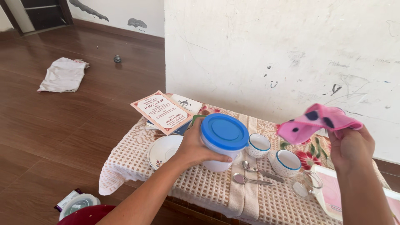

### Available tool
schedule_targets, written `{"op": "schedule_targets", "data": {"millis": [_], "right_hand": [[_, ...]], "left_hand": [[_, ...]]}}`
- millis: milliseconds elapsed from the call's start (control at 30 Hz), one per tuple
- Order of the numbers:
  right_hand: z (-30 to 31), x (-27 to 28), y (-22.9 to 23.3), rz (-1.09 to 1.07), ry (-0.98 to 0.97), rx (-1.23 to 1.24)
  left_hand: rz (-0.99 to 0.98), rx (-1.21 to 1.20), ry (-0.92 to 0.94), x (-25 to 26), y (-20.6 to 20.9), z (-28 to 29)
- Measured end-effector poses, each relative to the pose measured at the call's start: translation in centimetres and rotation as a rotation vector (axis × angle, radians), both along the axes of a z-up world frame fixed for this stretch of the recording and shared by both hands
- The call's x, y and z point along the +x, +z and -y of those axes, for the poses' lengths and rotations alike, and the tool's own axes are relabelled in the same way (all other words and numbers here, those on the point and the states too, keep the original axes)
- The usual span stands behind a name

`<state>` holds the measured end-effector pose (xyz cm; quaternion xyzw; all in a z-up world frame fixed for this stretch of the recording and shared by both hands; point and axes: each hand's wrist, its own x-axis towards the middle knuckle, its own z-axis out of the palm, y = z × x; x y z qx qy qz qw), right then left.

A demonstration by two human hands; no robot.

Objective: The person opens a plastic container with a blue lid and uses a spoon to transfer white powder into a small glass jar. They then place the lid on the jar and close the plastic container.

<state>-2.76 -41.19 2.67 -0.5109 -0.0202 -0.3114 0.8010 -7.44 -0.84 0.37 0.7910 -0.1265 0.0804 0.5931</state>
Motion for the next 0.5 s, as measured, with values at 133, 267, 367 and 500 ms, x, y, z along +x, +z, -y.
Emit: {"op": "schedule_targets", "data": {"millis": [133, 267, 367, 500], "right_hand": [[1.2, 3.9, -2.7, -0.168, -0.045, 0.177], [1.9, 6.9, -6.5, -0.382, -0.030, 0.202], [2.2, 8.1, -8.1, -0.488, 0.112, 0.026], [-1.5, 6.1, -5.9, -0.777, 0.053, -0.283]], "left_hand": [[-0.059, 0.061, -0.029, 0.3, -0.9, -0.3], [-0.077, 0.065, -0.032, 0.6, -1.8, -0.4], [-0.117, 0.046, -0.025, 0.8, -2.1, -0.1], [-0.141, 0.024, -0.026, 0.8, -2.3, 0.0]]}}
